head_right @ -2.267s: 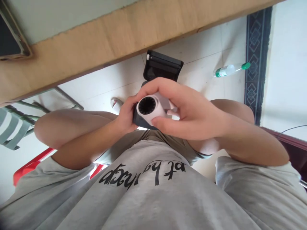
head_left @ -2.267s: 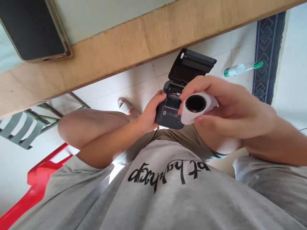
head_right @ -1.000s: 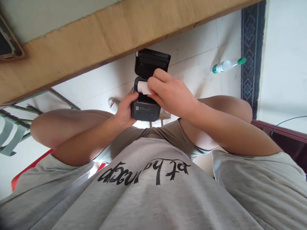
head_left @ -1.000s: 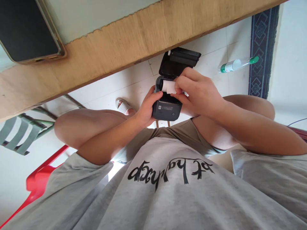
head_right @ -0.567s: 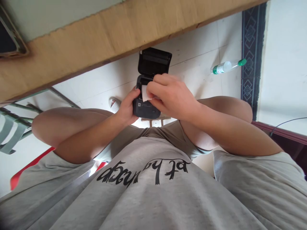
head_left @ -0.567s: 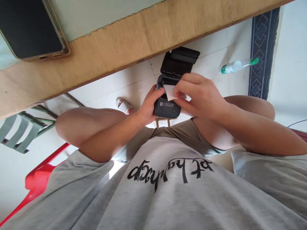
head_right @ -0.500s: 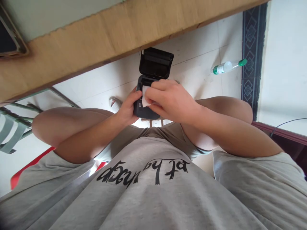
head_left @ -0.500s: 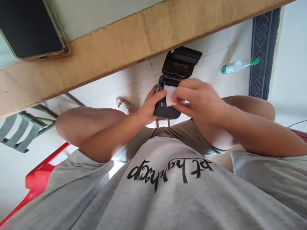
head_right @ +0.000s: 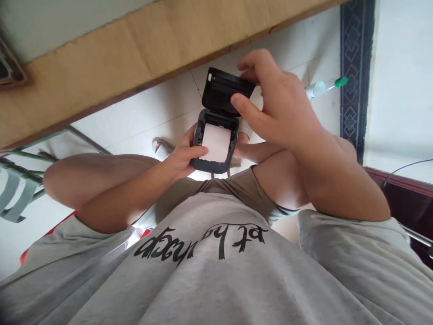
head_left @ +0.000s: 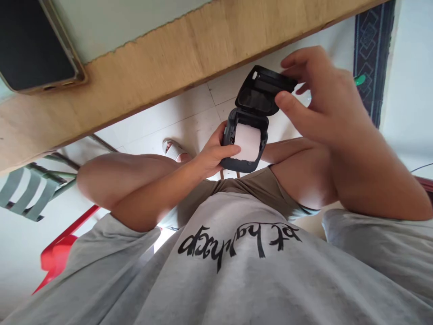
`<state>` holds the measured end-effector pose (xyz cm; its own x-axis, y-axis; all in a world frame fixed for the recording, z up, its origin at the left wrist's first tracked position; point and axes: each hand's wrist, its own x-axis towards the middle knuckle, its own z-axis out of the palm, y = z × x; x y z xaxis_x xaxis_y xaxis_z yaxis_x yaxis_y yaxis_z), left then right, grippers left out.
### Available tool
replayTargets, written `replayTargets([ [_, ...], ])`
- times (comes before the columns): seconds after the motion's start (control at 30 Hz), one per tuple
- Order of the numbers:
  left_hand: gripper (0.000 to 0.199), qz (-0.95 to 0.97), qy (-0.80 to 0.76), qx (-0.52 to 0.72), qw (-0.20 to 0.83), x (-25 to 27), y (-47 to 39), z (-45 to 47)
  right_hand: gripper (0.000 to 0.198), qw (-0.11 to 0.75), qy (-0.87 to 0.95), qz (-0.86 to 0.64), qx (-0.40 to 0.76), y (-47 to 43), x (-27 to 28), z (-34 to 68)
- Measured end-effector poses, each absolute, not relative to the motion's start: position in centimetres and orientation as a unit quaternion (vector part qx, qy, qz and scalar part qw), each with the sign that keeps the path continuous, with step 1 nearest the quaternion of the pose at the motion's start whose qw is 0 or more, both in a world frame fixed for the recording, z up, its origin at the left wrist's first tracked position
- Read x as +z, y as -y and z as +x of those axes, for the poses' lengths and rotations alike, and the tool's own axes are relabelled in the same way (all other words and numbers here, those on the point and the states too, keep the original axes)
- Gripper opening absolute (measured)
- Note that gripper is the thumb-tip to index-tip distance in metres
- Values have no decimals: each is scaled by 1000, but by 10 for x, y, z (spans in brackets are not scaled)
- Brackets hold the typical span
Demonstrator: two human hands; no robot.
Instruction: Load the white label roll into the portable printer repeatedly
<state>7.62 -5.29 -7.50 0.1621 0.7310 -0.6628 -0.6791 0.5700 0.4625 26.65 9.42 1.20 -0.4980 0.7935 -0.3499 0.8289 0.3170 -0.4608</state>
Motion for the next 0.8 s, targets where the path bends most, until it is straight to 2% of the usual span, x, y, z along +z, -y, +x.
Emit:
replayTargets([
  [0.13, 74, 33, -452, 462, 762, -75, 53, 77, 66, 27, -800, 483, -355, -90, 7, 258],
  [0.23, 76, 31, -449, 472, 758, -75, 53, 77, 69, 75, -809, 447, -373, -91, -2, 256],
  [0.37, 78, 35, -446, 481, 754, -71, 55, 77, 100, 152, -815, 384, -407, -87, -12, 251],
  [0.47, 73, 52, -458, 484, 744, -69, 57, 77, 112, 183, -818, 351, -418, -82, -14, 246],
  [0.6, 64, 62, -461, 496, 734, -70, 60, 74, 109, 181, -822, 344, -416, -76, -14, 240],
  [0.8, 65, 43, -472, 506, 720, -76, 62, 66, 108, 186, -834, 346, -388, -74, -18, 231],
])
